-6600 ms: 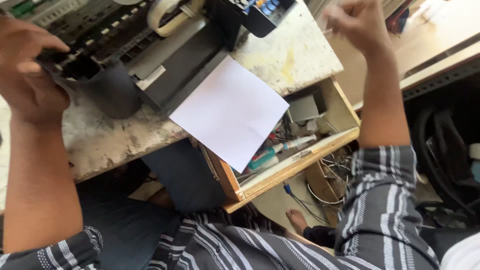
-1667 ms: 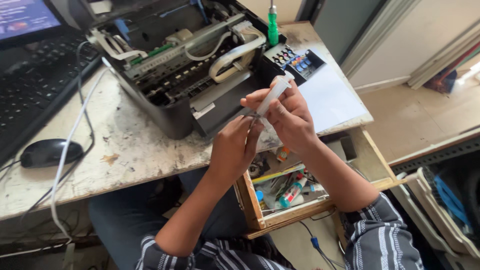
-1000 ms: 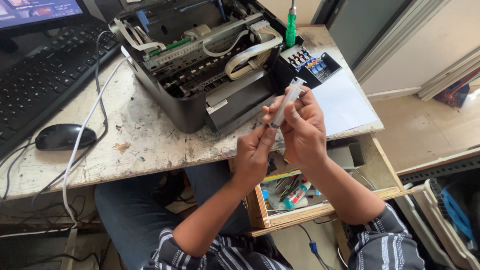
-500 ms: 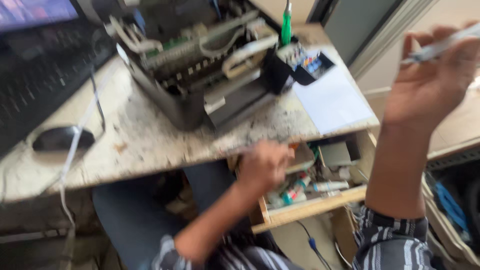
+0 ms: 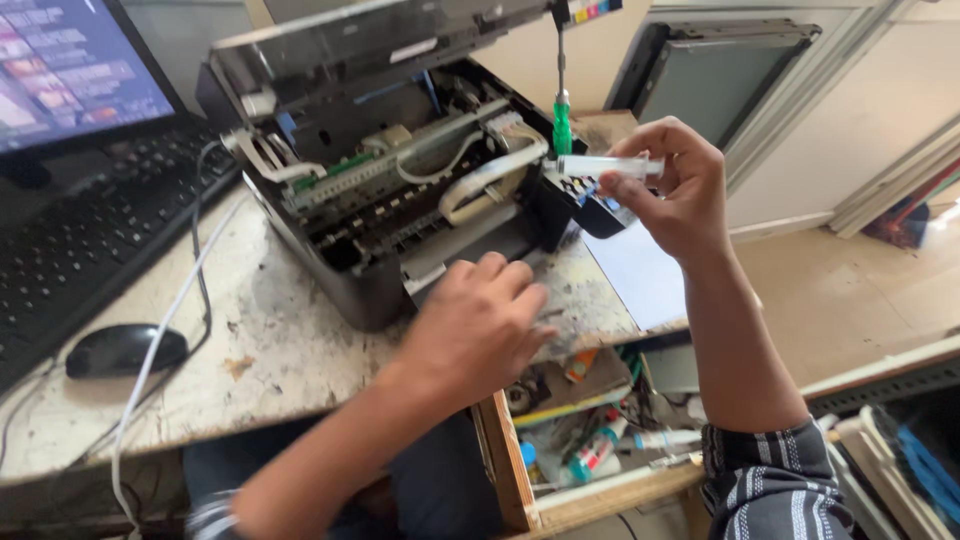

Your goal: The person repairs an ink-tank printer on a workbench. They use a screwdriver on the printer's internal mechanism, hold the printer body, operate the computer mouse and keyboard, then remove a white plastic component from the printer and handle it by hand.

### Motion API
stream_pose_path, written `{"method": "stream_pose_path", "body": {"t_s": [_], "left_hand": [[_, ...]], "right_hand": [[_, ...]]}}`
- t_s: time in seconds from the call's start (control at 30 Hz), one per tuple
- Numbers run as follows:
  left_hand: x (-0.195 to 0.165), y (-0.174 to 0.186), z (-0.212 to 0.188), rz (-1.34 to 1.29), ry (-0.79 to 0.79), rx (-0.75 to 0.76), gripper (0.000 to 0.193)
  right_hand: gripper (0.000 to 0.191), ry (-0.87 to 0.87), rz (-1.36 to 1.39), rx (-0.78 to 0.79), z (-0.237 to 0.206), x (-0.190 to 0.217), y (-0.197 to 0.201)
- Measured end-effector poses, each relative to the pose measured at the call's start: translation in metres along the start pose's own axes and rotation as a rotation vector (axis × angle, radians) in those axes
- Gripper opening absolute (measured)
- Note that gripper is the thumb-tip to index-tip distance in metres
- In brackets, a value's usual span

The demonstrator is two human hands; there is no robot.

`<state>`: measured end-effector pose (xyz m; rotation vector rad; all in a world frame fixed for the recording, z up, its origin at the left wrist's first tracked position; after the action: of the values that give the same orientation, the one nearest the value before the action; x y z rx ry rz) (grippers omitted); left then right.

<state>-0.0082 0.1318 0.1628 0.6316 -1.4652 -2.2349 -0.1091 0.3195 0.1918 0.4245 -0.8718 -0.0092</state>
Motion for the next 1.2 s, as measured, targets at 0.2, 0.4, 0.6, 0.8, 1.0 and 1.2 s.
{"method": "stream_pose_path", "body": {"t_s": [0.2, 0.4, 0.6, 0.8, 1.0, 1.2], "left_hand": [[0.097, 0.049, 0.028, -0.313, 0.039, 0.352, 0.031], [0.214, -0.015, 0.121, -0.324, 0.217, 0.425, 0.052], [0.249, -0.057, 0.166, -0.222, 0.230, 0.375, 0.069], [0.259, -0.062, 0.175, -0.231, 0.295, 0.388, 0.068], [0.258, -0.054, 0.176, -0.312, 0.245, 0.230, 0.063], [0.271, -0.058, 0.177, -0.454, 0.286, 0.188, 0.060]], "right_hand": [[0.014, -0.131, -0.120, -0.086, 0.038, -0.005, 0.005], [0.009, -0.113, -0.160, -0.240, 0.059, 0.023, 0.003], [0.010, -0.008, -0.506, -0.449, 0.068, 0.023, -0.020], [0.011, 0.048, -0.666, -0.637, 0.063, 0.012, -0.023], [0.011, 0.060, -0.731, -0.675, 0.060, 0.002, -0.027], [0.011, 0.066, -0.708, -0.671, 0.061, -0.005, -0.030]]}}
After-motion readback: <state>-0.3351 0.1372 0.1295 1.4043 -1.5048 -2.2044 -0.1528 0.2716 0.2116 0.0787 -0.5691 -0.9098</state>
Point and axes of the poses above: each hand's wrist, its own z-axis towards the middle knuckle, its own y-axis out of the back of the hand, x = y × z, the point moved 10 cm from there along z, towards the middle knuckle, and after that the axes turned 12 degrees about x, right-handed, at the moved point
